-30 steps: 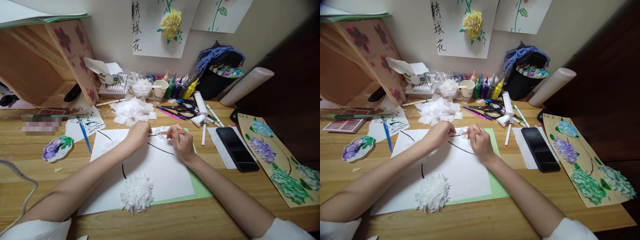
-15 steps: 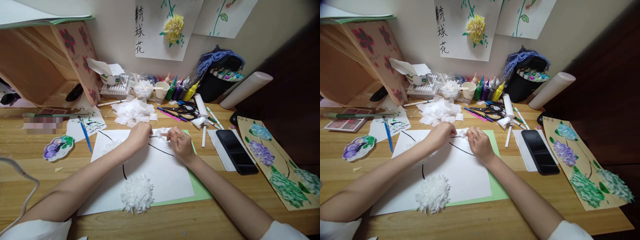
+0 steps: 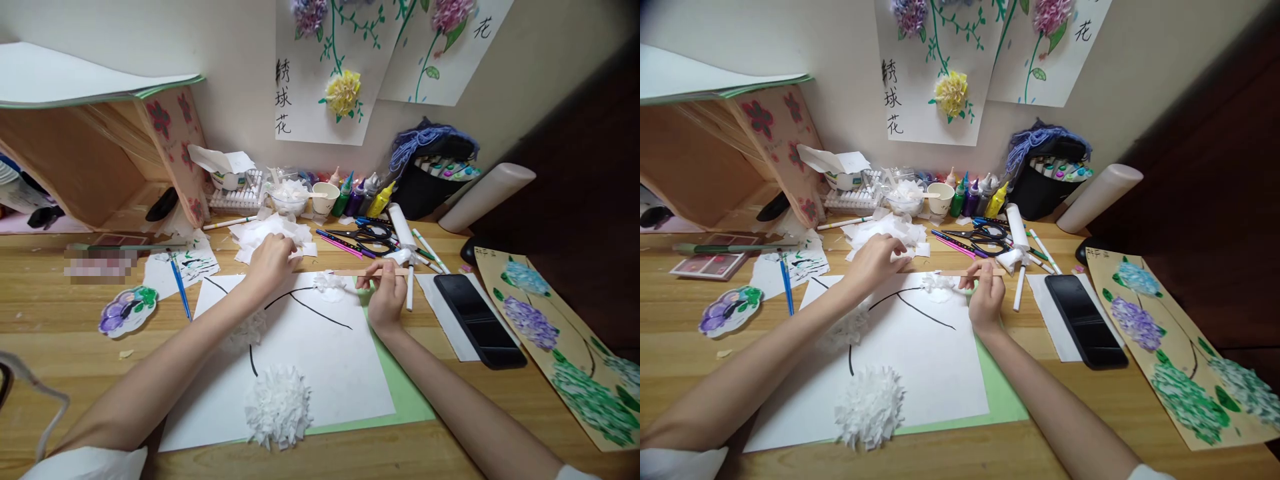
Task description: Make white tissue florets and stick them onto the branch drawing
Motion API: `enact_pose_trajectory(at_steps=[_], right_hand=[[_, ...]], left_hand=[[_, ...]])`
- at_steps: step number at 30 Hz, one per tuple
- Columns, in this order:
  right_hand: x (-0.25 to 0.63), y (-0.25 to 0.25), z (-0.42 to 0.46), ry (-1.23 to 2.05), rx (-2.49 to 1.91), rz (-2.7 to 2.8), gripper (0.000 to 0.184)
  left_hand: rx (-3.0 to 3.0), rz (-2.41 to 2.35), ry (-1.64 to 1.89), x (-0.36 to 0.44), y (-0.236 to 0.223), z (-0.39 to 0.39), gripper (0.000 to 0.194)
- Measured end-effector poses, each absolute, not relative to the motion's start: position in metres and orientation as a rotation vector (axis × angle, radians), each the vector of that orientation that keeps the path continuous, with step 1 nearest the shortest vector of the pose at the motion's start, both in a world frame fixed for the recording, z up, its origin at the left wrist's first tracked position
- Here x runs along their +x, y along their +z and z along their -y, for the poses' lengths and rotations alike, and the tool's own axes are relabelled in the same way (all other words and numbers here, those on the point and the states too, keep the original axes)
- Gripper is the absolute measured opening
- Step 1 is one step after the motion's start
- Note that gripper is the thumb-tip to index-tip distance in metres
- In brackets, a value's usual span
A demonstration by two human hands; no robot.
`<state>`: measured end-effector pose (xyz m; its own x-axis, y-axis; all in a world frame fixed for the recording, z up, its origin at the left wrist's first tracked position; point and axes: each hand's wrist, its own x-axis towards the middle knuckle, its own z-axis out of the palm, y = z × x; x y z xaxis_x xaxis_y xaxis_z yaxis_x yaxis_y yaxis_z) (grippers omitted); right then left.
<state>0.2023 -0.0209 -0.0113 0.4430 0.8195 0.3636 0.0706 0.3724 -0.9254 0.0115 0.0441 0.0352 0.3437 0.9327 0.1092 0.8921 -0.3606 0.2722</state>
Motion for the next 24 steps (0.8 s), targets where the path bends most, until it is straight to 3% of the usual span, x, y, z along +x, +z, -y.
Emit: enact_pose_trajectory(at_steps=[12, 19, 24], right_hand=[[0.203, -0.011, 0.021, 0.669, -1.104, 0.978, 0.036], [0.203, -0.01, 0.021, 0.667, -1.085, 0.986, 0.037], [0.204, -0.01, 0.022, 0.671, -1.052, 1.002, 0.036]], left_hand=[[2.675, -1.675, -0.179, 0.048, 0.048, -0.069, 0.025], [2.632, -1.755, -0.164, 0.05, 0.048, -0.069, 0.028], [2.412, -1.713, 0.164, 0.027, 0.067, -0.066, 0.019]])
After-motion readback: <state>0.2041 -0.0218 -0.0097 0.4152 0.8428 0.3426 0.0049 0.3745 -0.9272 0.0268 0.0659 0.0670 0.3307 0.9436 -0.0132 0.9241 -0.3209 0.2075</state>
